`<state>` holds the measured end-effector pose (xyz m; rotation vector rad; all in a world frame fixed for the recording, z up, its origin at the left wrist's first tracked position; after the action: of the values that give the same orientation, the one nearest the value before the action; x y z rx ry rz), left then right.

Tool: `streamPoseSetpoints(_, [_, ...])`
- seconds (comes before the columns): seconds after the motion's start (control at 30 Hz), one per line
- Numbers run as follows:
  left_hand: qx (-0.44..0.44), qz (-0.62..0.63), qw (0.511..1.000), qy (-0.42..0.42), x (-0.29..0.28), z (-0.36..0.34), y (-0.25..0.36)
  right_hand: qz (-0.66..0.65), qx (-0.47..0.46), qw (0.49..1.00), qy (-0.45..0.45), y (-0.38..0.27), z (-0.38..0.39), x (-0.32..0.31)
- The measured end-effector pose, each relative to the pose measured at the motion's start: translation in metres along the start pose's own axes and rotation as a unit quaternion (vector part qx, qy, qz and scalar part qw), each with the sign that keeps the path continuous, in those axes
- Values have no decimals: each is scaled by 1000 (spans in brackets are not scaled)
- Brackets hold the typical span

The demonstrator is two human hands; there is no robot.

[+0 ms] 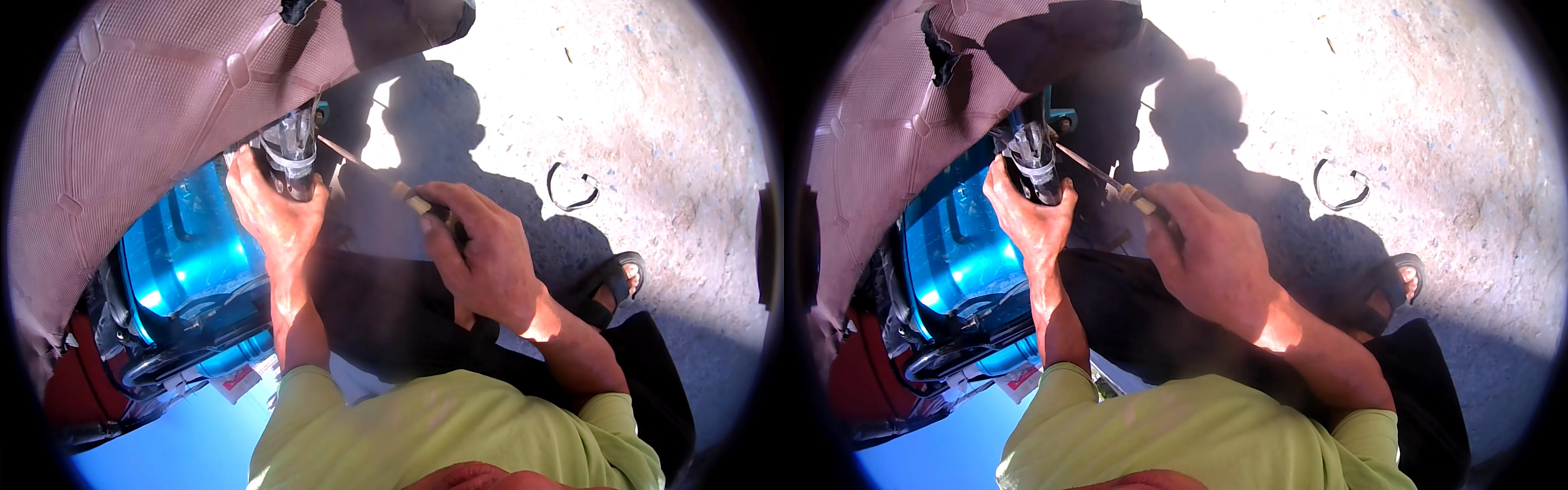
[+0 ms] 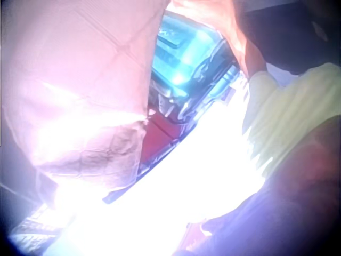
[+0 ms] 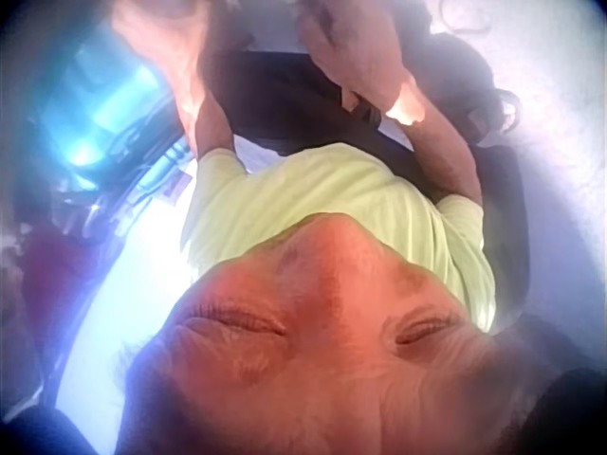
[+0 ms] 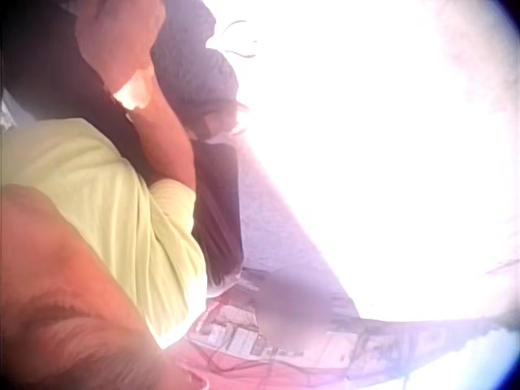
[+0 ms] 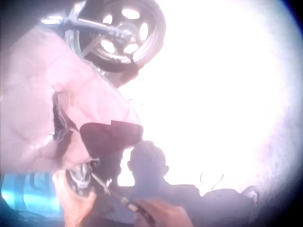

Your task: The person uses a screwdriver to loosen a screw on a metal component of a blue vehicle. They then use their hands to detach a metal bracket and a small component from the vehicle's frame while sitting on the ground.

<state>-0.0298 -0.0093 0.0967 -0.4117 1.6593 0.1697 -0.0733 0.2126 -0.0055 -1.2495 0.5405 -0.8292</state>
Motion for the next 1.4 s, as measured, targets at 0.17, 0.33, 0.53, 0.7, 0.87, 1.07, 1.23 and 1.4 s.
streamPoseSetpoints(0.17, [3,-7,1000,3,0,1,-1,14,1,1000,1,-1,2,-2])
streamPoseSetpoints(0.33, [0,-16,1000,-1,1,1,-1,6,-5,1000,17,1,1,-4])
streamPoseSetpoints(0.53, [-9,0,1000,0,0,0,0,5,1,1000,12,3,2,0])
streamPoseSetpoints(0.7, [-13,-16,1000,-3,1,1,-2,7,-16,999,29,5,0,0])
streamPoseSetpoints(0.87, [-12,-18,1000,-2,1,2,-2,12,-2,1000,23,5,1,1])
streamPoseSetpoints(1.07, [-6,-23,1000,0,1,1,-3,10,2,1000,19,4,2,3])
streamPoseSetpoints(1.23, [-11,-21,1000,-1,2,2,-3,20,-3,999,30,6,1,7])
streamPoseSetpoints(1.4, [-11,-17,1000,-1,2,1,-3,0,-5,1000,26,10,3,13])
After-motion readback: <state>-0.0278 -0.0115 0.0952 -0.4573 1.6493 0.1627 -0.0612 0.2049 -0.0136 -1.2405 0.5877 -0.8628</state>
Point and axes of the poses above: each hand's wrist, its own z-axis away from the middle knuckle, its own x-axis out of the palm, y = z × x, the point moved 6 cm from there along -z, towards the middle knuckle, and after that the axes turned 9 degrees about z, right-handed, at the moved point
